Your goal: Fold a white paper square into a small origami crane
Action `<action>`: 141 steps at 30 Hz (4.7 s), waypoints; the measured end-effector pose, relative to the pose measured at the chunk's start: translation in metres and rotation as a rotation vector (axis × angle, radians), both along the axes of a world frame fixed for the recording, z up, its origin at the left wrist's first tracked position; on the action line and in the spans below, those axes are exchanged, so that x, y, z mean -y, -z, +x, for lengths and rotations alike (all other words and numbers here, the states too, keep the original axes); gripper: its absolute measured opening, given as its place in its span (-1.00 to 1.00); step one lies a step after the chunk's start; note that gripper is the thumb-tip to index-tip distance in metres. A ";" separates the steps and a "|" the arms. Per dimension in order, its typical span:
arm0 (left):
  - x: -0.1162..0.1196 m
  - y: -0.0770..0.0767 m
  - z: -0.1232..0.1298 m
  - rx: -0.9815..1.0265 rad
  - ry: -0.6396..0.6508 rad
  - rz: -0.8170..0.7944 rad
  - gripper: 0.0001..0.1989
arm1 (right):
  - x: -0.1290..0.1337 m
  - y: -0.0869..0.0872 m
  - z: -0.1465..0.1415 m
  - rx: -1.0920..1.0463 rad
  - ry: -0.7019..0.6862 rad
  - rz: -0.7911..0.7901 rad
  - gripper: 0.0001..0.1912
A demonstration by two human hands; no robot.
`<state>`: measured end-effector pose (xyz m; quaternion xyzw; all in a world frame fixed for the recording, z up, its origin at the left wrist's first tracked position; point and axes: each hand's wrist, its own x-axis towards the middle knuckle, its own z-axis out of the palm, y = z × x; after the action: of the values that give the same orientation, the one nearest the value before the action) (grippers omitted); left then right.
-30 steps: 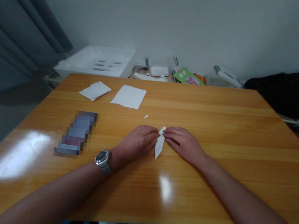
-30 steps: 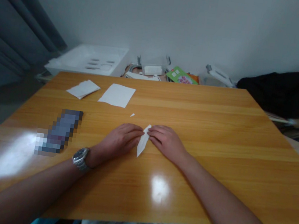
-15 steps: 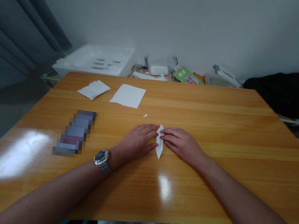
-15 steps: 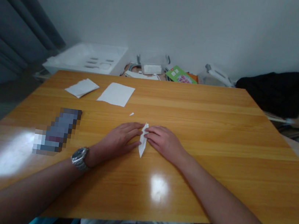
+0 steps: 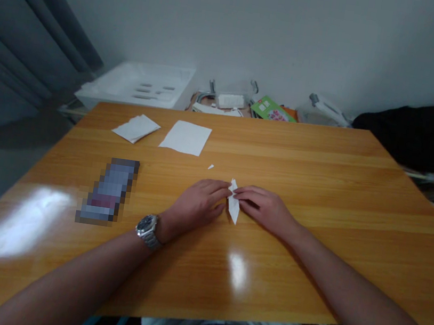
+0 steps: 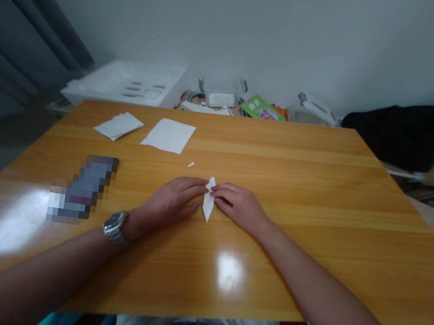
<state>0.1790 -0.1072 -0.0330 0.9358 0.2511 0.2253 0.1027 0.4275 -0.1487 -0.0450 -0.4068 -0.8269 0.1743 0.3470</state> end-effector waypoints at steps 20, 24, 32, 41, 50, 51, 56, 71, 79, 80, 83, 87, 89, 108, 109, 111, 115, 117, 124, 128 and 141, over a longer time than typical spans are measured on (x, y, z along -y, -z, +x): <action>0.002 -0.007 0.003 -0.050 -0.006 -0.024 -0.76 | 0.002 -0.003 -0.004 0.049 -0.014 0.002 -0.87; 0.003 -0.007 0.005 -0.064 -0.012 -0.025 -0.76 | 0.002 -0.002 -0.004 0.035 0.010 -0.011 -0.85; 0.003 -0.005 0.006 -0.012 -0.036 -0.086 -0.80 | 0.001 -0.003 -0.006 0.008 0.023 -0.043 -0.94; 0.000 0.002 0.011 0.097 -0.117 -0.182 -0.90 | -0.001 -0.012 -0.011 -0.019 0.026 -0.104 -0.95; -0.002 0.004 0.013 0.127 -0.116 -0.238 -0.85 | -0.002 -0.013 -0.014 -0.029 0.064 -0.101 -0.91; -0.002 0.003 0.013 0.134 -0.125 -0.245 -0.85 | -0.002 -0.013 -0.014 -0.029 0.071 -0.102 -0.91; -0.003 0.002 0.013 0.140 -0.168 -0.297 -0.83 | -0.001 -0.012 -0.015 -0.027 0.143 -0.122 -0.95; -0.003 -0.002 0.016 0.130 -0.258 -0.340 -0.81 | 0.003 -0.007 -0.008 0.073 0.085 0.002 -0.80; -0.005 0.003 0.016 0.166 -0.252 -0.307 -0.77 | 0.004 -0.012 -0.006 0.130 0.037 0.013 -0.73; -0.005 0.004 0.016 0.179 -0.244 -0.295 -0.77 | 0.004 -0.011 -0.006 0.137 0.035 0.011 -0.73; -0.007 0.005 0.016 0.204 -0.223 -0.248 -0.80 | 0.003 -0.008 -0.005 0.155 0.034 0.032 -0.72; -0.007 0.004 0.015 0.192 -0.204 -0.183 -0.84 | 0.002 -0.003 -0.004 0.160 0.071 0.066 -0.70; -0.007 0.002 0.015 0.167 -0.181 -0.164 -0.86 | 0.001 -0.001 -0.003 0.156 0.089 0.065 -0.67; 0.000 0.000 0.011 -0.009 -0.138 -0.051 -0.62 | 0.001 -0.009 0.002 0.169 0.093 0.046 -0.69; 0.000 0.000 0.011 -0.012 -0.145 -0.053 -0.61 | 0.001 -0.009 0.002 0.162 0.079 0.058 -0.71; 0.000 -0.001 0.011 -0.021 -0.153 -0.055 -0.62 | 0.000 -0.010 0.001 0.149 0.046 0.079 -0.73; -0.001 -0.003 0.011 -0.042 -0.141 -0.058 -0.73 | 0.000 -0.012 0.000 0.146 0.021 0.097 -0.75; -0.001 -0.003 0.011 -0.049 -0.134 -0.057 -0.75 | -0.001 -0.012 0.000 0.157 0.029 0.109 -0.76; -0.001 -0.003 0.011 -0.052 -0.122 -0.036 -0.77 | -0.002 -0.006 0.004 0.162 0.051 0.062 -0.77; -0.001 -0.002 0.011 -0.067 -0.107 0.016 -0.77 | -0.004 -0.004 0.003 0.187 0.058 0.087 -0.84; 0.002 -0.009 0.011 -0.162 -0.064 0.117 -0.75 | 0.000 -0.009 0.000 0.378 0.085 0.145 -0.79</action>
<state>0.1900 -0.1093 -0.0238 0.9468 0.2747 0.1664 0.0199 0.4271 -0.1491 -0.0360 -0.4408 -0.8697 0.0202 0.2212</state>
